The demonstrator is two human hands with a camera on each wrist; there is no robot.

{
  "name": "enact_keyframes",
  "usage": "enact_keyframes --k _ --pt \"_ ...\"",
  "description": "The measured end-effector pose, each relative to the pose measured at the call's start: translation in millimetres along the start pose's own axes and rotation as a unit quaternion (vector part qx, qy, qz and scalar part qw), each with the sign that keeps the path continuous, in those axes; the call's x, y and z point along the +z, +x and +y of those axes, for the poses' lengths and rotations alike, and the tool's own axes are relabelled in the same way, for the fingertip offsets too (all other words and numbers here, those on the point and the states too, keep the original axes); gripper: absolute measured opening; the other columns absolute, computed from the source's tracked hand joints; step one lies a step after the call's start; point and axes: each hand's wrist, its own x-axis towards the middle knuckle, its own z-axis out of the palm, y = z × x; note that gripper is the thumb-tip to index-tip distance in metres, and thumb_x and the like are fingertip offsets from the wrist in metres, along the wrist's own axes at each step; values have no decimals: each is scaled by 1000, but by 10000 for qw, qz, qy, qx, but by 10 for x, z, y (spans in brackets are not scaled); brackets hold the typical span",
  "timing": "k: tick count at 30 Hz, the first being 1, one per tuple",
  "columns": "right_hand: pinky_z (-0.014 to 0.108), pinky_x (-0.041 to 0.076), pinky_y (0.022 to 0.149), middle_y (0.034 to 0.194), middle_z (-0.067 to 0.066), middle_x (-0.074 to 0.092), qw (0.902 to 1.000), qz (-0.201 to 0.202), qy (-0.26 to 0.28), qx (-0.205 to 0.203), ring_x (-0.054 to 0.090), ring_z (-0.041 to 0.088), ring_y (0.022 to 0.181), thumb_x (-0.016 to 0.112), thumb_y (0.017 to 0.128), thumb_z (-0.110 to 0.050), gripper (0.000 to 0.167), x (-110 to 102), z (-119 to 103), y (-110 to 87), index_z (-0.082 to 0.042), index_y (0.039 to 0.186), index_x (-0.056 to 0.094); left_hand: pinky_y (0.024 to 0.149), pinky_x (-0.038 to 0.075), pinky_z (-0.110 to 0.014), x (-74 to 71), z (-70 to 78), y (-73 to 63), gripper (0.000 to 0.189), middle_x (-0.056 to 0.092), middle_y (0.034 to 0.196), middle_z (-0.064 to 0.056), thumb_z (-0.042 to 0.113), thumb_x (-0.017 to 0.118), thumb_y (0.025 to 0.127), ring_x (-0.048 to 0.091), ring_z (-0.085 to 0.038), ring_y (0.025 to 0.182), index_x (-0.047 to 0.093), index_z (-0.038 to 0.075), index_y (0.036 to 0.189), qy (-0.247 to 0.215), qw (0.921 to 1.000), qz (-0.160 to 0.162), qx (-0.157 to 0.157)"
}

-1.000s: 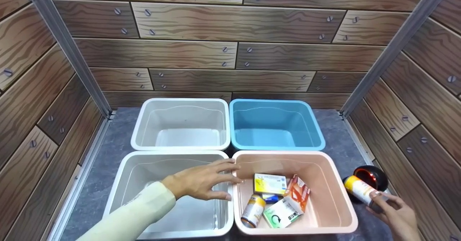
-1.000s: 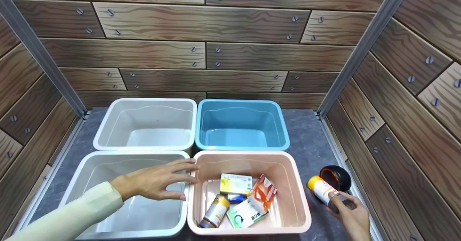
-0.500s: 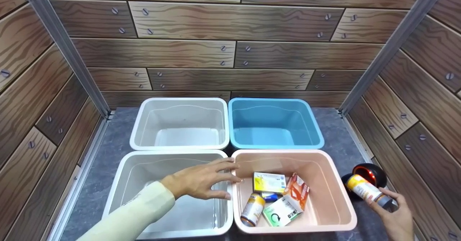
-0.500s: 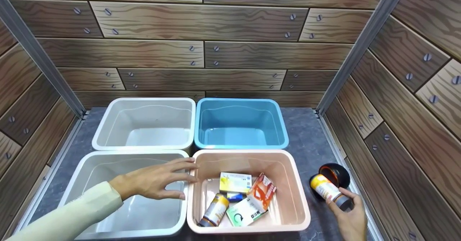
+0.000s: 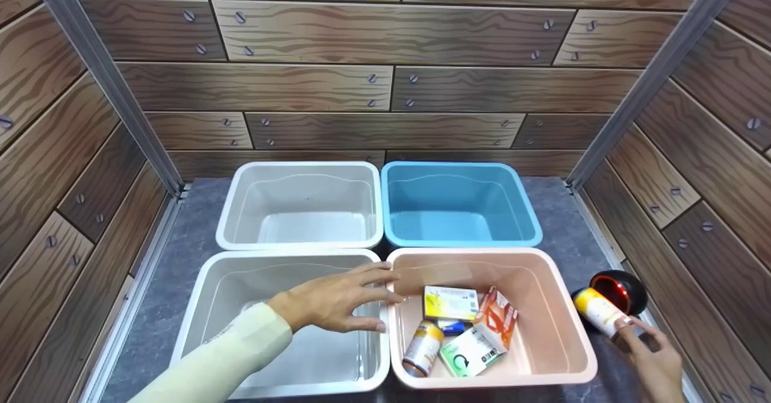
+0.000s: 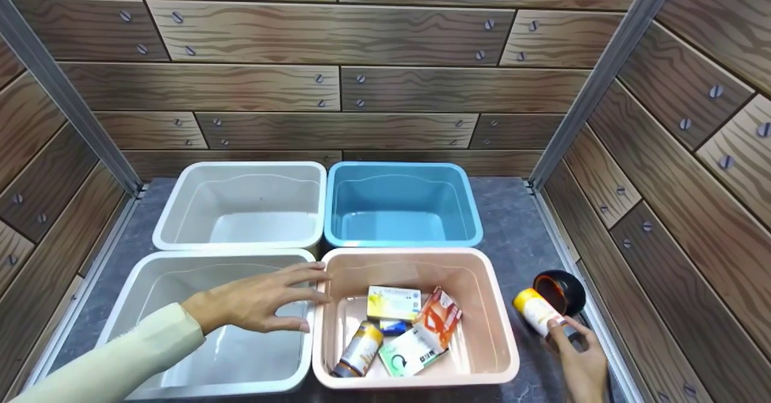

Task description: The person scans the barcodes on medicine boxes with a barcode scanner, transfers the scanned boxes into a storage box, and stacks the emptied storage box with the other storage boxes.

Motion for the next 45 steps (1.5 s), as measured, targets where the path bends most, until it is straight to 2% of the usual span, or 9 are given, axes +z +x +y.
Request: enact_keyframes --k 4,12,18,22,25,30,37,41,45 --pt "28 69 75 92 -17 71 9967 -204 720 318 75 5 79 74 103 -9 26 40 34 13 -29 86 77 132 39 -49 -1 -2 3 60 35 178 2 63 52 110 27 -26 168 54 32 161 -36 10000 -6 -7" --pt "28 69 81 92 -16 73 9946 -513 737 526 74 1 86 72 105 -15 24 54 117 -2 -31 87 75 134 36 -49 -4 -5 2 61 34 179 2 64 52 109 26 -26 168 53 32 162 -78 10000 -13 5" --pt "21 66 76 96 -17 75 9930 -801 865 46 73 0 86 69 104 -1 28 65 219 -49 -28 104 72 133 37 -48 1 -2 -3 60 36 178 1 62 54 109 27 -27 168 54 31 161 -44 10000 52 69" --pt "11 59 74 98 -25 73 9984 -428 223 -309 68 -7 86 77 97 3 37 128 243 -71 -31 112 70 133 38 -47 5 -2 -7 60 38 177 -1 61 55 109 28 -27 167 54 31 161 -13 9999 115 100" --pt "6 54 79 102 -28 72 9965 -117 -145 -814 64 -8 92 78 91 12 45 185 255 -76 -24 118 70 132 39 -49 3 -5 -7 60 38 177 -2 62 54 109 29 -27 167 53 33 162 -51 9999 123 81" --pt "4 53 84 113 -22 74 9853 60 142 -1702 65 -5 103 71 85 28 53 252 300 -86 -5 126 71 132 38 -50 1 -1 -8 60 37 177 -4 62 54 109 28 -29 167 53 32 162 -125 9998 93 79" --pt "5 49 103 126 -8 75 9606 -229 739 -2670 61 2 127 63 80 39 51 297 341 -85 14 125 64 132 37 -50 -5 4 -8 60 36 178 -3 61 55 109 27 -29 168 53 31 162 -99 9999 85 82" --pt "5 50 104 128 -6 75 9585 -290 706 -2746 62 3 128 64 81 38 50 314 338 -63 18 127 61 132 37 -50 2 0 -10 61 35 178 -1 62 54 109 26 -28 168 52 32 162 -115 9999 68 56" --pt "3 53 92 112 -16 77 9748 106 351 -2201 68 -5 110 71 87 26 43 303 317 -27 5 125 70 132 37 -50 2 1 -6 61 33 179 1 63 53 109 25 -28 168 51 34 163 -91 9999 40 16"
